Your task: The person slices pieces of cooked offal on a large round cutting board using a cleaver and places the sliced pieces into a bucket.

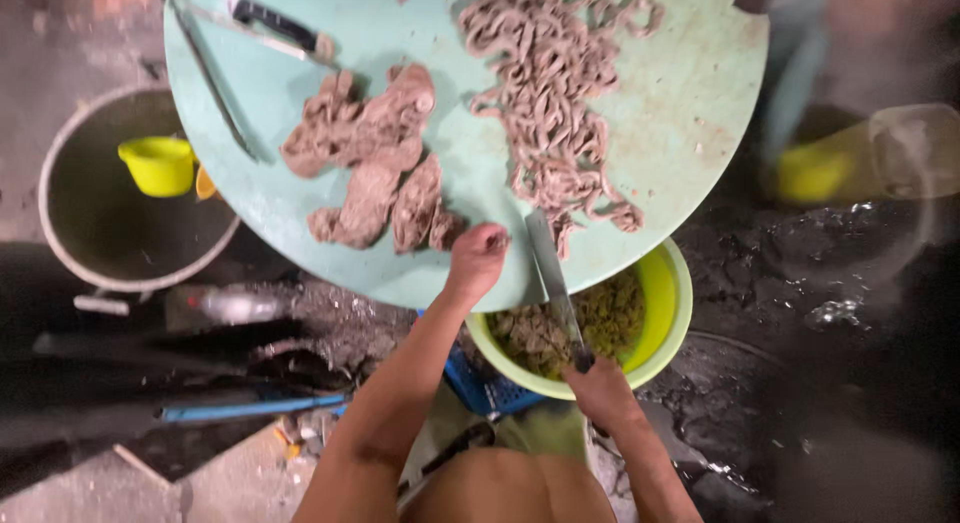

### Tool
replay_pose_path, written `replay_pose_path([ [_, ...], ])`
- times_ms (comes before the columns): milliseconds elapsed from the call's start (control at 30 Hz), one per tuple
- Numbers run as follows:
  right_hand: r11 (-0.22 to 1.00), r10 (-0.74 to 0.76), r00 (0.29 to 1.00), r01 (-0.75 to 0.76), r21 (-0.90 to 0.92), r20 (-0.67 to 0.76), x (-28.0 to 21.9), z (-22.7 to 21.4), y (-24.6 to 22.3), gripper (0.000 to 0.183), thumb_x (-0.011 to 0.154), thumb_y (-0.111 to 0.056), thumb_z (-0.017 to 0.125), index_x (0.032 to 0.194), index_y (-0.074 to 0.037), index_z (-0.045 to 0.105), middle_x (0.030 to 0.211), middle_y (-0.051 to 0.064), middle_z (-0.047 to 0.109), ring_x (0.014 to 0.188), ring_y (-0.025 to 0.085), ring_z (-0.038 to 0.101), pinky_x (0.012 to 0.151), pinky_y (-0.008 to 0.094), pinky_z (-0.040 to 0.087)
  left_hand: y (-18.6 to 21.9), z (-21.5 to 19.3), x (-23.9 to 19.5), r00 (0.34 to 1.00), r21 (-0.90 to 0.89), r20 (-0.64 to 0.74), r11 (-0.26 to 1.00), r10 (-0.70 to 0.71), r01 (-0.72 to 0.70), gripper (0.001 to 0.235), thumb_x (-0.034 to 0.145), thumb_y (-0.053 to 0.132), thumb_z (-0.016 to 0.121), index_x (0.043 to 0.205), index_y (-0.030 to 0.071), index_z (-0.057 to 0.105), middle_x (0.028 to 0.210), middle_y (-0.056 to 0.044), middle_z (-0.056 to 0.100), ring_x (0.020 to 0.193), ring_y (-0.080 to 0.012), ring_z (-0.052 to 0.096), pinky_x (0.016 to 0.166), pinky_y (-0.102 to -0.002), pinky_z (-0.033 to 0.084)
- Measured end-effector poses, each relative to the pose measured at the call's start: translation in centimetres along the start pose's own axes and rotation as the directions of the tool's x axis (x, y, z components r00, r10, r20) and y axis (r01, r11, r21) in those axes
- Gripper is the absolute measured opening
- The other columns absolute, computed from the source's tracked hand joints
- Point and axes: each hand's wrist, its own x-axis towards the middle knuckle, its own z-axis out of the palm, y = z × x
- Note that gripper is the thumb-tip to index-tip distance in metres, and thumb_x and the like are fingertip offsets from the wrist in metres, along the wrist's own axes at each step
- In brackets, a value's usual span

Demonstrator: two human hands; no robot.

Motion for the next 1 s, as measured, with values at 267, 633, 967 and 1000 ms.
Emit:
replay_pose_path([
  [267,0.724,0.422,0.885,-0.459,0.515,0.195,-0.6,-2.6,-2.3,0.05,0.082,-0.037,0.069,0.108,0.005,0.067,0.086,0.032,0.074,0.084,0.048,0.078,0.082,0.05,0.059,-0.2,-2.3,-2.1,0.799,-0.681,0.393,0.44,-0.455,0.586,0.022,0.091,0.0,0.065,0.113,0.005,0.065,0.099,-0.008,0.074,0.074,-0.014,0.067,0.065,-0.031,0.057],
  [633,0.829,0.36,0.933,-0.331,0.452,0.022,-2.1,-5.1,-4.5,0.048,0.083,-0.037,0.067,0.108,0.004,0.07,0.099,0.03,0.073,0.101,0.046,0.07,0.092,0.05,0.053,5.9,-1.5,-1.7,0.932,0.604,-0.006,0.744,0.363,-0.286,0.036,0.088,-0.003,0.062,0.124,0.003,0.064,0.124,-0.025,0.064,0.112,-0.0408,0.065,0.094,-0.046,0.057],
  [967,0.867,0.226,0.974,-0.188,0.461,-0.029,-0.1,-4.0,-7.5,0.045,0.084,-0.037,0.067,0.107,0.001,0.068,0.102,0.03,0.071,0.104,0.048,0.066,0.092,0.052,0.052,6.9,-5.8,0.2,0.975,0.517,0.079,0.828,0.207,-0.218,0.009,0.084,-0.003,0.065,0.091,0.002,0.063,0.092,-0.017,0.066,0.083,-0.0358,0.066,0.074,-0.044,0.056],
  [1000,0.863,0.227,0.973,-0.183,0.47,-0.039,0.1,-3.8,-7.7,0.045,0.084,-0.037,0.067,0.107,0.001,0.068,0.101,0.03,0.071,0.104,0.048,0.066,0.092,0.052,0.053,6.7,-5.4,-0.1,0.969,0.491,0.084,0.836,0.232,-0.243,0.007,0.085,-0.003,0.066,0.089,0.003,0.064,0.089,-0.016,0.066,0.081,-0.0361,0.066,0.074,-0.045,0.055],
])
